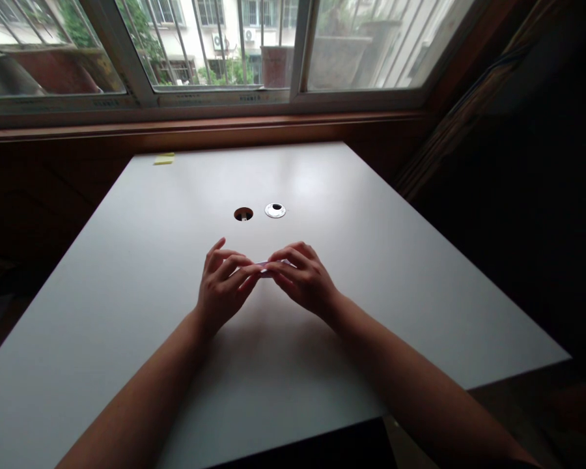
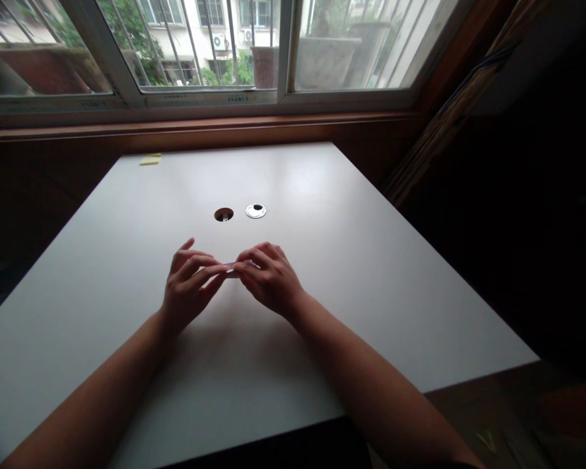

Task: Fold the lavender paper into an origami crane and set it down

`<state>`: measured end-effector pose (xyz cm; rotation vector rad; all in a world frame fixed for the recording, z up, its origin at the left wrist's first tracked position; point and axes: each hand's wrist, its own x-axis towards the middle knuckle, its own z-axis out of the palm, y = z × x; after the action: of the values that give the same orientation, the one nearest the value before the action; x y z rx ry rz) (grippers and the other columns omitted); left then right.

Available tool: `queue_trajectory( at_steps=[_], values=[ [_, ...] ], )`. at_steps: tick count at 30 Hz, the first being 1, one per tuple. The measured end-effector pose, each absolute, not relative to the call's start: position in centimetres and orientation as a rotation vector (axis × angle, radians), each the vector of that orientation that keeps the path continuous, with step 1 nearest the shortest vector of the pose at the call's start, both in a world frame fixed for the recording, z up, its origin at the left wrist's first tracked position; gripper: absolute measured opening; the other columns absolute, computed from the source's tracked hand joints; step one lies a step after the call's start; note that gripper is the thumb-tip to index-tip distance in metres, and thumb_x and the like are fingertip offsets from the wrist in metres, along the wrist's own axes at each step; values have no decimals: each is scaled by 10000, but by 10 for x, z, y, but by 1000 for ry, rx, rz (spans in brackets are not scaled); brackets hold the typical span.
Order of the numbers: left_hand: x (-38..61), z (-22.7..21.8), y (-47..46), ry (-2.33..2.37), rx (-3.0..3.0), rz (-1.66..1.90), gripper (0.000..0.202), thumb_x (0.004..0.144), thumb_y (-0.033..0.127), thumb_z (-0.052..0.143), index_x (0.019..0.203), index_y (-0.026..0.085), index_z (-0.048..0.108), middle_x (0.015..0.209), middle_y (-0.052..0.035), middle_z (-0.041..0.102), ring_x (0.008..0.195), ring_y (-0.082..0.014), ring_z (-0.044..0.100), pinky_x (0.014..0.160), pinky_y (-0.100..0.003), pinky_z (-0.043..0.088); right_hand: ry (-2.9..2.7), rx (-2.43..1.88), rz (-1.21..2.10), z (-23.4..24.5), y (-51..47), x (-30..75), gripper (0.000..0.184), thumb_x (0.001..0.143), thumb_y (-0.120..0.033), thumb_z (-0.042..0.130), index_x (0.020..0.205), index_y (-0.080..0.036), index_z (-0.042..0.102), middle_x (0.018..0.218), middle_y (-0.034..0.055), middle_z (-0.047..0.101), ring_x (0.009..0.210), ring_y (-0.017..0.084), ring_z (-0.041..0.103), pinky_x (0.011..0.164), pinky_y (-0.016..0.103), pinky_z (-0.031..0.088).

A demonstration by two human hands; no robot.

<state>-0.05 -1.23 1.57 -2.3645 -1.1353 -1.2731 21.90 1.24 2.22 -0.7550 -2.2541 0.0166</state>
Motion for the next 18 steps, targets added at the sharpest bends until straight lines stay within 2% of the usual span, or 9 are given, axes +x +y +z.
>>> queue_trajectory(
  at_steps=[7, 12, 18],
  values=[
    [3, 20, -16, -1132, -2386, -1277, 246, 810, 153, 743, 1003, 291, 677, 857, 28, 675, 929, -190, 603, 1126, -566, 391, -2305, -740, -25, 29, 10, 217, 162, 945, -208, 597, 1091, -240, 658, 1042, 39, 690, 1001, 221, 529, 879, 399, 409],
    [3, 21, -17, -1148, -2438, -1247, 207, 818, 174, 719, 993, 274, 671, 870, 8, 671, 938, -205, 603, 1122, -574, 387, -2341, -709, -24, 33, 9, 217, 147, 941, -220, 585, 1074, -238, 644, 1041, 44, 675, 988, 225, 523, 933, 422, 395],
    [2, 21, -18, -1100, -2508, -1246, 179, 810, 159, 704, 951, 259, 658, 845, 9, 666, 915, -197, 604, 1093, -543, 427, -2359, -680, -37, 33, 9, 216, 109, 929, -236, 584, 1020, -228, 644, 1032, 39, 674, 982, 226, 522, 953, 430, 397]
  ],
)
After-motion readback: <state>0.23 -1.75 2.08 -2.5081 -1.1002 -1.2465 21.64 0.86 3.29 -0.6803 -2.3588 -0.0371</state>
